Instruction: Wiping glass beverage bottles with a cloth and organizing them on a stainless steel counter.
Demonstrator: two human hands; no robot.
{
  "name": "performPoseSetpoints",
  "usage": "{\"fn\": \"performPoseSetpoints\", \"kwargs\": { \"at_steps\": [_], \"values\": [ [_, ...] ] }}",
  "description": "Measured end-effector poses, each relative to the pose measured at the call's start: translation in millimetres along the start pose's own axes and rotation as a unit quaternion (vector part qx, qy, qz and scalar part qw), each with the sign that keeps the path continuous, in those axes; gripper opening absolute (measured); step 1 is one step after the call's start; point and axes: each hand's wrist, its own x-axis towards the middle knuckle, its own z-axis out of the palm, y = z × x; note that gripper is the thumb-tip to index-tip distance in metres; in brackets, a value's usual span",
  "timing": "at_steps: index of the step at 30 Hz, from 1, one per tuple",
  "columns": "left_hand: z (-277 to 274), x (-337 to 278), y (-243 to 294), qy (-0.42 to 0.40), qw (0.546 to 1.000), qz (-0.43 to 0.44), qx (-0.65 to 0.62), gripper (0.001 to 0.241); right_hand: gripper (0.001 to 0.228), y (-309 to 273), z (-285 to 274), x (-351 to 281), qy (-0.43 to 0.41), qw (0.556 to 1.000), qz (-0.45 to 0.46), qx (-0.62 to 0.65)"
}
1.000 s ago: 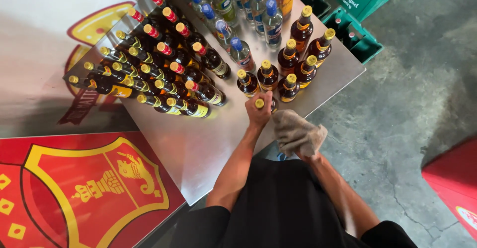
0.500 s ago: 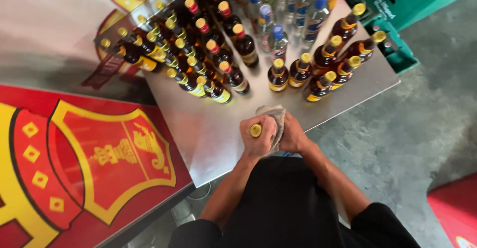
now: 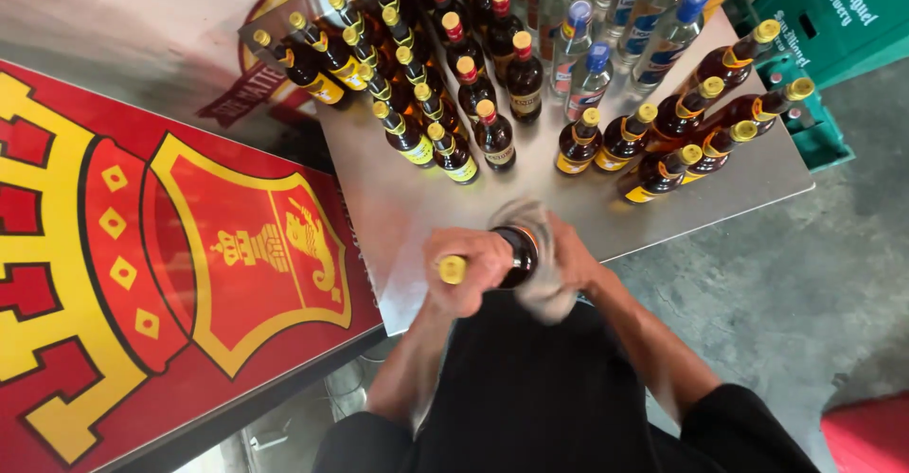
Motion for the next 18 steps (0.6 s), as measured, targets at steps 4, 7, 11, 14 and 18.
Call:
{"fn": "performPoseSetpoints", "kwargs": {
  "at_steps": [4, 7, 11, 14, 18],
  "values": [
    [6, 0, 2, -0.045, 0.989, -0.012, 0.141, 0.021, 0.069, -27, 15, 14, -0.08, 0.991, -0.088, -0.064],
    [6, -1, 5, -0.056, 0.988, -0.019, 0.146, 0.022, 0.068, -19, 16, 17, -0.09, 0.978, -0.15, -0.112],
    [8, 6, 17, -0.089, 0.991, 0.003, 0.101, 0.022, 0.074, -6, 7, 20, -0.095, 0.98, -0.16, -0.062],
    [8, 19, 39, -0.094, 0.992, 0.047, 0.074, 0.02, 0.073, 19, 2, 13, -0.087, 0.991, -0.092, 0.052],
    [3, 32, 50, -0.129, 0.991, 0.039, 0.006, 0.029, 0.065, -21, 7, 13, -0.023, 0.995, -0.078, -0.053]
  ]
}}
